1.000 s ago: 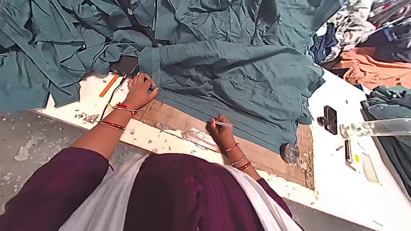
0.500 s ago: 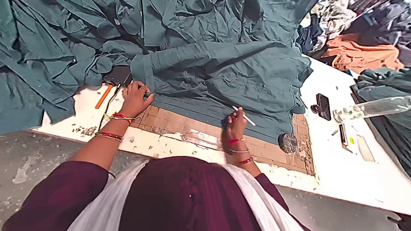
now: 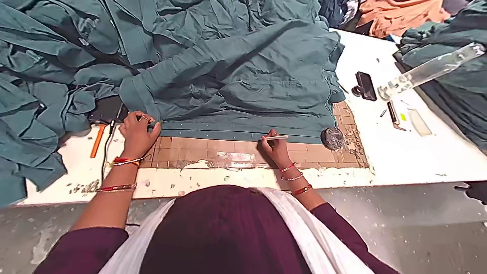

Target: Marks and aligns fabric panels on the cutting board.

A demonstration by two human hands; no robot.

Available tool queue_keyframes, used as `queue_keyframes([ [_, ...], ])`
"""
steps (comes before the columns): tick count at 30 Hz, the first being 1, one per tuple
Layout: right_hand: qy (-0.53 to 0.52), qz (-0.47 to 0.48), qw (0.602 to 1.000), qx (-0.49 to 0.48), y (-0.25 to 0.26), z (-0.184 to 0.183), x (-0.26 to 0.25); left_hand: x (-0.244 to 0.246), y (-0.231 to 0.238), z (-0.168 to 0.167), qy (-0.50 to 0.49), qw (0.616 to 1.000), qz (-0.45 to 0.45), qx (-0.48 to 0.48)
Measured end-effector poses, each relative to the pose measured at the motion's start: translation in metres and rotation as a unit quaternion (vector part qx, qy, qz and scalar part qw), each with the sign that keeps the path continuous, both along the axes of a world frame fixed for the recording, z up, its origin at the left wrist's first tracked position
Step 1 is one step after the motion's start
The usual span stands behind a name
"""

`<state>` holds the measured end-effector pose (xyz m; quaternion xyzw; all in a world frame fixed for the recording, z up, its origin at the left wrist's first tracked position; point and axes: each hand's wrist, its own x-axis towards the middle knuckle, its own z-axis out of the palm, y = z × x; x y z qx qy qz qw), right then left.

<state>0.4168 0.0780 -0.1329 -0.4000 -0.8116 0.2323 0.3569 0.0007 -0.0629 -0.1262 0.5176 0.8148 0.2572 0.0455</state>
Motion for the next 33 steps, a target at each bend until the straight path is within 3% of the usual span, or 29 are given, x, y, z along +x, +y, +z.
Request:
queue_keyframes([
  [2, -0.015, -0.048, 0.999, -0.003, 0.000, 0.005, -0.007, 0.000, -0.001, 0.000, -0.005, 1.000, 0.001, -0.007],
  [6, 0.105, -0.082, 0.987, -0.094, 0.019, 0.004, -0.014, -0.002, 0.000, -0.002, -0.009, 1.000, 0.005, -0.004],
  [13, 0.036, -0.061, 0.997, -0.014, 0.021, 0.002, -0.020, -0.001, -0.001, 0.001, -0.012, 1.000, 0.001, -0.011],
  [16, -0.005, -0.101, 0.994, -0.051, 0.025, 0.009, -0.024, -0.001, 0.000, 0.001, -0.011, 1.000, 0.002, -0.014],
  [17, 0.026, -0.117, 0.987, -0.108, 0.028, 0.014, -0.023, -0.001, 0.000, 0.000, -0.011, 1.000, 0.003, -0.015],
  [19, 0.198, -0.149, 0.947, -0.204, 0.030, 0.019, -0.013, -0.002, 0.000, -0.001, -0.007, 1.000, 0.005, -0.012],
  [21, 0.322, -0.143, 0.906, -0.234, 0.026, 0.029, 0.012, -0.002, 0.000, 0.000, -0.010, 1.000, 0.003, -0.011],
  [26, 0.211, -0.091, 0.937, -0.264, 0.018, 0.019, 0.082, -0.001, 0.000, 0.001, 0.004, 1.000, -0.005, -0.006],
  [31, 0.179, -0.099, 0.952, -0.227, 0.019, 0.013, 0.080, -0.001, 0.000, -0.001, 0.008, 1.000, -0.003, -0.007],
  [33, 0.120, -0.087, 0.971, -0.188, 0.020, 0.011, 0.080, 0.000, 0.000, 0.000, 0.006, 1.000, -0.001, -0.011],
])
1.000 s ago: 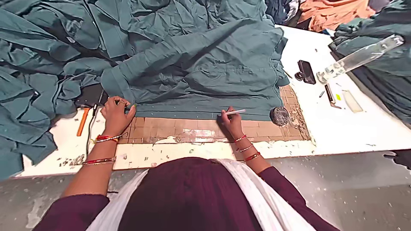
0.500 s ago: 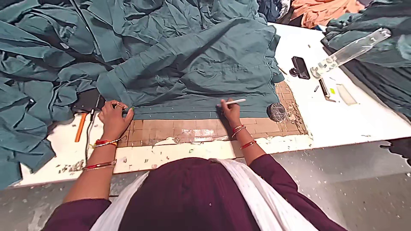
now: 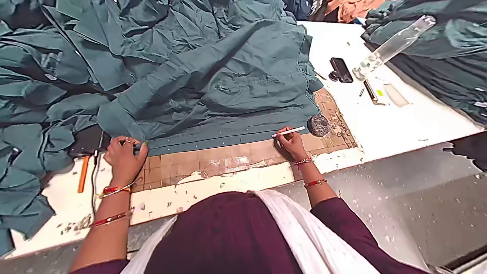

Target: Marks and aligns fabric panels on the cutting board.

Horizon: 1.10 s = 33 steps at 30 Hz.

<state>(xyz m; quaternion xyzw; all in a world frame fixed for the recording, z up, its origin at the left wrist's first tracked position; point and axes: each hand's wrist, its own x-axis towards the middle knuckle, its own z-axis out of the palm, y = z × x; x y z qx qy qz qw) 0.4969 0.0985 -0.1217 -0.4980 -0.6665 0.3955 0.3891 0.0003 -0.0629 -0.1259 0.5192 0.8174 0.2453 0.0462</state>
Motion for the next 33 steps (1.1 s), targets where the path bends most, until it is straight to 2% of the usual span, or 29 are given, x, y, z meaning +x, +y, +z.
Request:
queue_keyframes([
  [3, -0.171, 0.023, 0.983, 0.070, 0.001, 0.011, -0.004, 0.001, 0.000, 0.000, 0.002, 1.000, 0.000, 0.001],
  [5, -0.247, 0.019, 0.966, 0.071, 0.005, 0.022, -0.012, 0.001, 0.000, 0.000, 0.007, 1.000, -0.002, 0.002],
  [6, -0.231, 0.000, 0.970, 0.074, 0.011, 0.020, -0.015, 0.001, 0.000, -0.001, 0.008, 1.000, -0.002, 0.003],
  [9, -0.075, -0.061, 0.993, 0.066, 0.027, -0.001, -0.021, 0.002, 0.001, 0.001, 0.005, 1.000, 0.000, 0.010],
  [11, -0.098, -0.052, 0.992, 0.064, 0.026, -0.001, -0.023, 0.002, -0.001, 0.002, 0.002, 1.000, -0.003, 0.008],
  [14, -0.211, -0.053, 0.975, 0.034, 0.025, 0.016, -0.034, 0.003, -0.001, 0.002, 0.006, 1.000, -0.003, 0.008],
  [15, -0.196, -0.072, 0.978, 0.006, 0.026, 0.019, -0.037, 0.003, -0.001, 0.002, 0.005, 1.000, -0.001, 0.009],
  [16, -0.129, -0.100, 0.986, -0.017, 0.029, 0.018, -0.036, 0.004, 0.000, 0.001, 0.005, 1.000, 0.001, 0.009],
  [17, -0.013, -0.133, 0.991, -0.032, 0.031, 0.015, -0.032, 0.004, 0.000, 0.002, 0.003, 1.000, 0.003, 0.008],
  [19, 0.199, -0.182, 0.961, -0.055, 0.029, 0.020, -0.015, 0.003, -0.001, 0.002, 0.004, 1.000, 0.005, 0.010],
  [20, 0.229, -0.181, 0.955, -0.049, 0.026, 0.021, 0.002, 0.003, 0.000, 0.001, 0.007, 1.000, 0.004, 0.015],
  [24, 0.112, -0.136, 0.984, -0.027, 0.014, 0.006, 0.065, 0.003, 0.000, 0.000, 0.006, 1.000, -0.004, 0.022],
  [30, 0.023, -0.123, 0.992, -0.009, 0.010, 0.006, 0.065, 0.005, 0.000, 0.001, 0.012, 1.000, -0.002, 0.027],
  [33, -0.128, -0.110, 0.985, 0.042, 0.012, 0.008, 0.065, 0.004, 0.000, -0.002, 0.012, 1.000, -0.002, 0.028],
])
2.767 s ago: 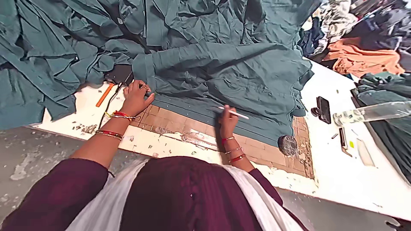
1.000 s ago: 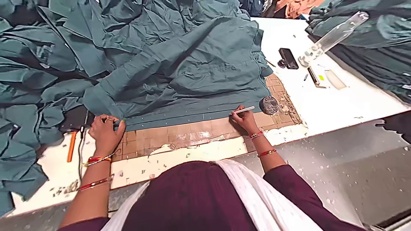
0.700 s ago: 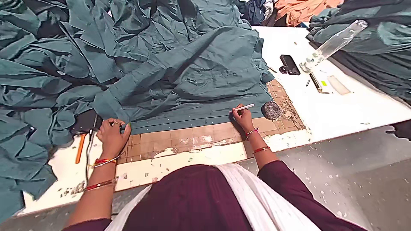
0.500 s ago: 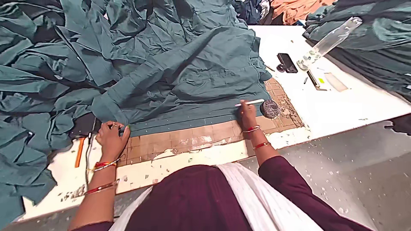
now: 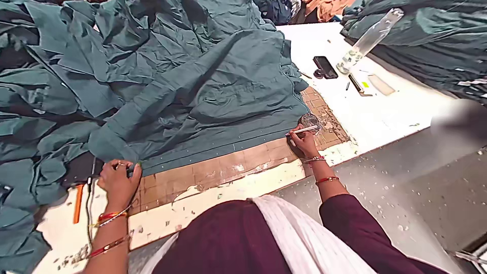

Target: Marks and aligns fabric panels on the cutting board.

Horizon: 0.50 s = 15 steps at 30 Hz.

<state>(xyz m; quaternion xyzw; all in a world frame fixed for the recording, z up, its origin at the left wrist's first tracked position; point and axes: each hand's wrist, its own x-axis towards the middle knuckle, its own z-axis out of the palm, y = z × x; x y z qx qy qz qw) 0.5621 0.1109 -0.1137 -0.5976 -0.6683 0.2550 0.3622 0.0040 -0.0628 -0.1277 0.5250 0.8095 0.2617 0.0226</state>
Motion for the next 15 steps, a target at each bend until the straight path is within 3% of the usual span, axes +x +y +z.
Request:
queue_keyframes([
  [3, -0.086, -0.009, 0.996, -0.001, 0.005, 0.010, -0.009, 0.000, 0.000, 0.001, 0.003, 1.000, 0.001, 0.002],
  [7, 0.027, -0.056, 0.998, 0.016, 0.025, -0.011, -0.009, 0.001, -0.001, 0.002, -0.001, 1.000, 0.002, -0.002],
  [13, -0.126, -0.053, 0.989, -0.051, 0.029, 0.015, -0.022, 0.005, 0.000, 0.005, -0.004, 1.000, 0.002, -0.006],
  [15, -0.085, -0.077, 0.991, -0.075, 0.037, 0.017, -0.021, 0.003, -0.001, 0.003, -0.002, 1.000, 0.004, -0.005],
])
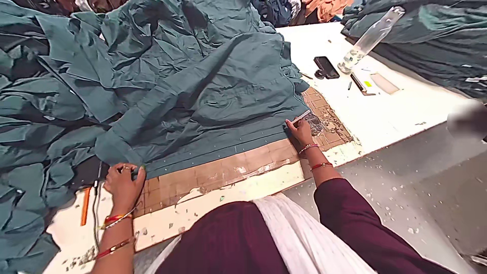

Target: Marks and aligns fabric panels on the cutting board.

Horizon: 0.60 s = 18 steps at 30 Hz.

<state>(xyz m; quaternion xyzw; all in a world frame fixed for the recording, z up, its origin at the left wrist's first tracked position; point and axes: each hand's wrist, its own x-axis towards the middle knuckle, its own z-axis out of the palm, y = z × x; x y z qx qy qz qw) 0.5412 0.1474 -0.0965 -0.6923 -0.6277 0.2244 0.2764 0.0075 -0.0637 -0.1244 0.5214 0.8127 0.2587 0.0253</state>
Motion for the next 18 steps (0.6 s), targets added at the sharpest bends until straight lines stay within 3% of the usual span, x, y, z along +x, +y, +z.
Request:
queue_keyframes([
  [3, 0.197, -0.097, 0.969, 0.112, 0.000, 0.001, 0.005, -0.002, 0.002, 0.000, 0.001, 1.000, 0.009, 0.002],
  [5, 0.230, -0.103, 0.950, 0.186, -0.004, 0.007, 0.016, 0.000, 0.001, -0.001, -0.002, 1.000, 0.014, -0.001],
  [8, 0.011, -0.077, 0.989, 0.124, -0.012, 0.017, 0.026, -0.002, 0.000, -0.001, -0.003, 1.000, 0.008, -0.002],
  [12, -0.257, -0.025, 0.966, 0.026, -0.003, 0.017, 0.016, 0.000, 0.002, -0.002, -0.004, 1.000, 0.010, 0.008],
  [16, -0.277, 0.011, 0.961, -0.007, 0.008, 0.023, 0.029, 0.001, 0.003, 0.001, -0.001, 1.000, 0.019, 0.020],
  [18, -0.261, -0.023, 0.965, 0.001, 0.022, 0.025, 0.053, 0.000, 0.002, -0.003, 0.004, 0.999, 0.004, 0.053],
])
